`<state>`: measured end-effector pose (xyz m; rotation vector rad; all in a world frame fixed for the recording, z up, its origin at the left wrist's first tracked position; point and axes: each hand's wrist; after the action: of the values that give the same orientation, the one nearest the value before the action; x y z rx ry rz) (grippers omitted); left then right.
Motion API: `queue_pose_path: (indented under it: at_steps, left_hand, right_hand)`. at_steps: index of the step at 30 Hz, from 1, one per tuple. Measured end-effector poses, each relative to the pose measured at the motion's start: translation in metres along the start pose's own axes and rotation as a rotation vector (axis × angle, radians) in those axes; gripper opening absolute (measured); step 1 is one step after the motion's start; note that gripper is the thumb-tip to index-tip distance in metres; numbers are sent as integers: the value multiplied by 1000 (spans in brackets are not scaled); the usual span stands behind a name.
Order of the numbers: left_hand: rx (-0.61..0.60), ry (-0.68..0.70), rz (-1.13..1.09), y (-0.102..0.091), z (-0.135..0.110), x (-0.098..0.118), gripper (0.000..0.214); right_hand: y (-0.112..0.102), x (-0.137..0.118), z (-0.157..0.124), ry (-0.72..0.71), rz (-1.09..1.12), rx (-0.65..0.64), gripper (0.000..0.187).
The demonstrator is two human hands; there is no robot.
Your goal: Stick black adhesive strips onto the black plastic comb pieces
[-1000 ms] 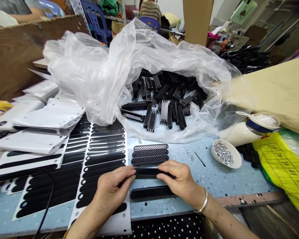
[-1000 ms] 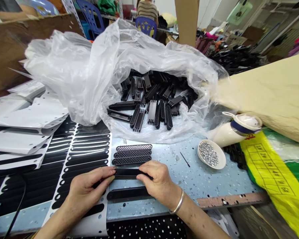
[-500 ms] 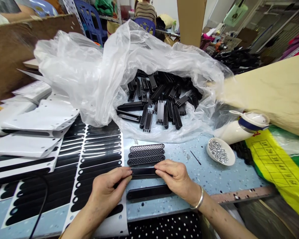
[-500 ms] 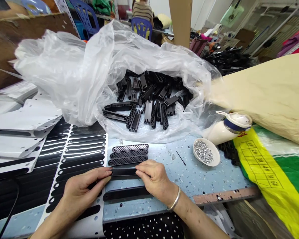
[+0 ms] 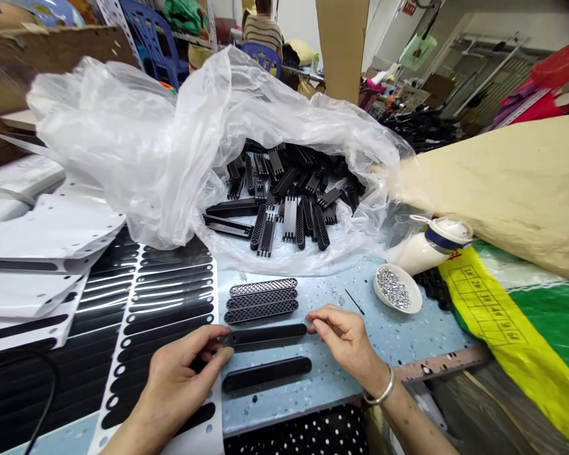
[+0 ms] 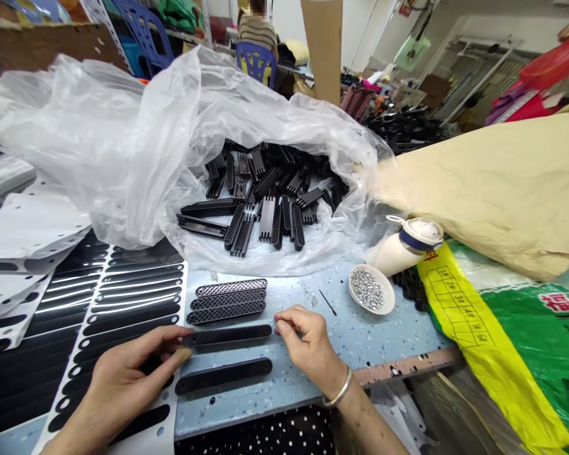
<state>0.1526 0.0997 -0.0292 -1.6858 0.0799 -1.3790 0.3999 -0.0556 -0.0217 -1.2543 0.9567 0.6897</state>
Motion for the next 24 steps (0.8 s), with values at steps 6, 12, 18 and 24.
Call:
queue_pose_path:
  at_steps: [6,12,18,24]
  left_hand:
    - [-48,17,-61,-1,3,12,18]
    - [-163,28,-81,-5,2,19,11]
    - [-184,52,-149,-5,0,17,11]
    - [-198,49,-190,-4,-2,14,13]
  right_hand:
    - [14,-18,9,-193,-286,40,15]
    - [39,-52,22,-326,-527,-183,13]
    - [56,-61,37,-286,-508,-366,18]
    - [60,-66,46,-257,-430,-501,22]
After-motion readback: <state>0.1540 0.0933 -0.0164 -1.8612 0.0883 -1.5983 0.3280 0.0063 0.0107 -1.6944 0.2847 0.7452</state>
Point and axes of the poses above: each hand's wrist, its own z-axis towards the middle knuckle, its own y-axis out of the palm, x = y × z, and after that the axes turned 15 degrees about -x, right-handed
